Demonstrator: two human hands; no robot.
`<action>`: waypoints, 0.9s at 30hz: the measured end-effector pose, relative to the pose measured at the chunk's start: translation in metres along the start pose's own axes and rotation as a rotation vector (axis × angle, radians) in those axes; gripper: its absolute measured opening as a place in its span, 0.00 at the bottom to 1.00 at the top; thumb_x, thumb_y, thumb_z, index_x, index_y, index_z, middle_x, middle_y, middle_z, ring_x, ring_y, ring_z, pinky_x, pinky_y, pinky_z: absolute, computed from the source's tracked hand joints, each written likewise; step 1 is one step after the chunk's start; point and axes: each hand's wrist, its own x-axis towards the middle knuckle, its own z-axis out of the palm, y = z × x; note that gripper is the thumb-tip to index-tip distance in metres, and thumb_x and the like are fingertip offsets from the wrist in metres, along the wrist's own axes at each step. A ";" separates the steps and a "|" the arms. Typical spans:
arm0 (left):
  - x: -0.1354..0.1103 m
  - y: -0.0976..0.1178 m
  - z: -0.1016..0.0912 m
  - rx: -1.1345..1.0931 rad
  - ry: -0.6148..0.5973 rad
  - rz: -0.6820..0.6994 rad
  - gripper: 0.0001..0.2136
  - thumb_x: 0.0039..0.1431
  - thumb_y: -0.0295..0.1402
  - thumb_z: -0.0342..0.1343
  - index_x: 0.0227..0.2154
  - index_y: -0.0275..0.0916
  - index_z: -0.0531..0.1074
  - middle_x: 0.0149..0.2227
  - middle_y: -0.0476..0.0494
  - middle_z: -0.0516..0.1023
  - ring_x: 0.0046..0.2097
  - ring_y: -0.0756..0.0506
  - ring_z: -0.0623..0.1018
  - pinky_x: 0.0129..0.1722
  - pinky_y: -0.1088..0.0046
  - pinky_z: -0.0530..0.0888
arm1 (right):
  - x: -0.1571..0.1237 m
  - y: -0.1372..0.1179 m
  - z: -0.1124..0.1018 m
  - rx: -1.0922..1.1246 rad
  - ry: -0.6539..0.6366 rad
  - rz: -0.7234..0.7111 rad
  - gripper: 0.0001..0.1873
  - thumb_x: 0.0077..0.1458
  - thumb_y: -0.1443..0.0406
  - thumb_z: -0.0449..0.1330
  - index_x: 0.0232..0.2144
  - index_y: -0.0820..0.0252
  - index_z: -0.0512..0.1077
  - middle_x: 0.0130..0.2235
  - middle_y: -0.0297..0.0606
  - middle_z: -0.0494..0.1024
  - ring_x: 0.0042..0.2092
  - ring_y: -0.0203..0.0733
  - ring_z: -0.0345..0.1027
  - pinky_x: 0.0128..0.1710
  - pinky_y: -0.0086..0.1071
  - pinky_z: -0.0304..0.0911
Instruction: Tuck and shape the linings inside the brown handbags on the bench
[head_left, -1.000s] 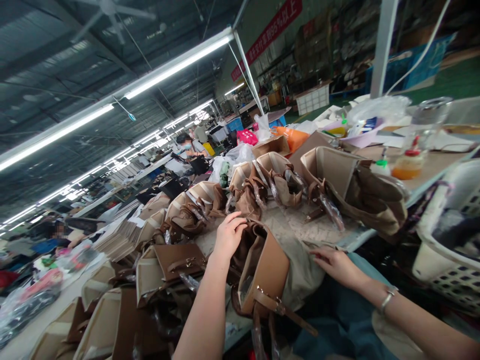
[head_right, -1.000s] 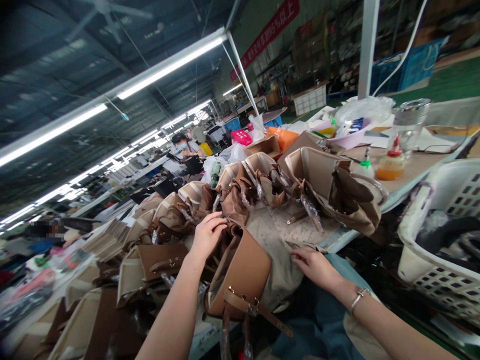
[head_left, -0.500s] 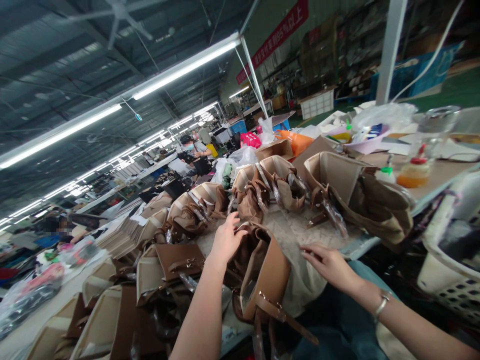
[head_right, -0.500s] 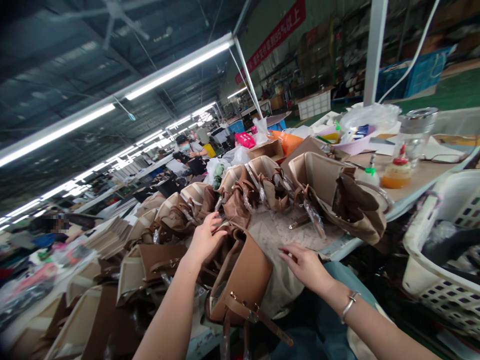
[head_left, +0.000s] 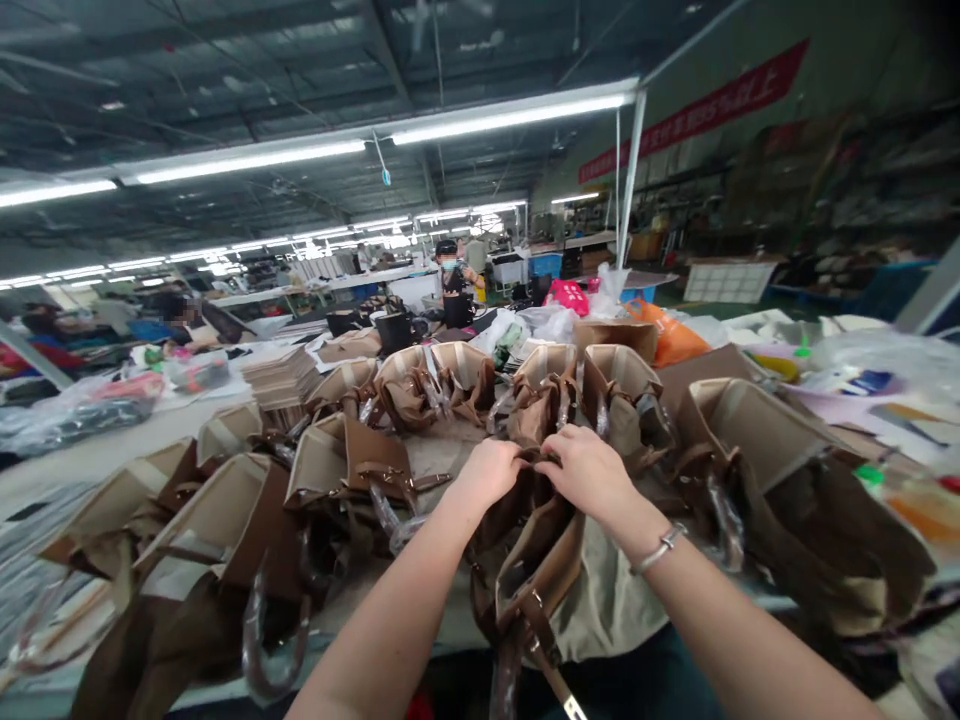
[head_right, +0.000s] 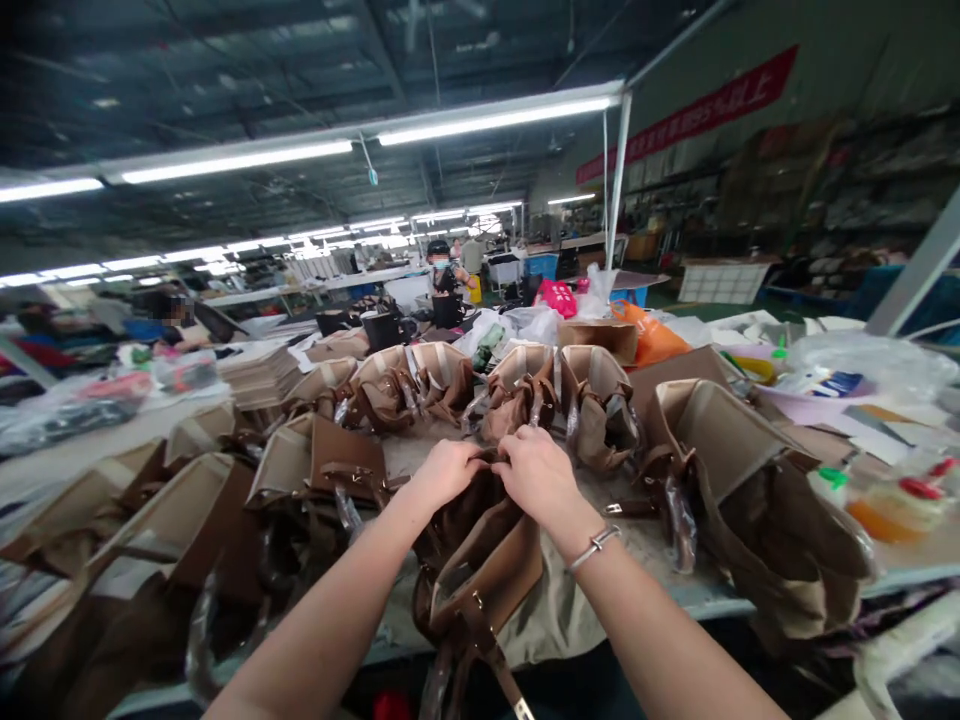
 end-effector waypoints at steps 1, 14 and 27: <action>0.000 -0.001 0.002 -0.012 0.005 -0.004 0.12 0.58 0.35 0.48 0.32 0.38 0.76 0.33 0.39 0.80 0.37 0.43 0.78 0.39 0.69 0.72 | 0.001 0.000 0.003 -0.020 -0.002 0.011 0.06 0.51 0.60 0.62 0.28 0.56 0.72 0.33 0.37 0.71 0.40 0.42 0.63 0.40 0.32 0.59; 0.003 -0.006 0.006 -0.159 0.070 -0.007 0.11 0.56 0.35 0.49 0.33 0.38 0.76 0.35 0.38 0.79 0.40 0.40 0.77 0.42 0.66 0.71 | 0.007 -0.003 0.009 -0.144 0.004 0.015 0.07 0.52 0.62 0.60 0.24 0.55 0.71 0.30 0.35 0.70 0.36 0.40 0.64 0.32 0.30 0.56; 0.003 -0.001 0.006 -0.175 0.072 -0.089 0.11 0.56 0.36 0.49 0.29 0.41 0.77 0.33 0.40 0.79 0.38 0.41 0.77 0.39 0.68 0.71 | 0.012 -0.005 0.014 -0.123 0.009 0.195 0.09 0.51 0.60 0.59 0.22 0.56 0.68 0.28 0.33 0.69 0.32 0.39 0.64 0.27 0.30 0.52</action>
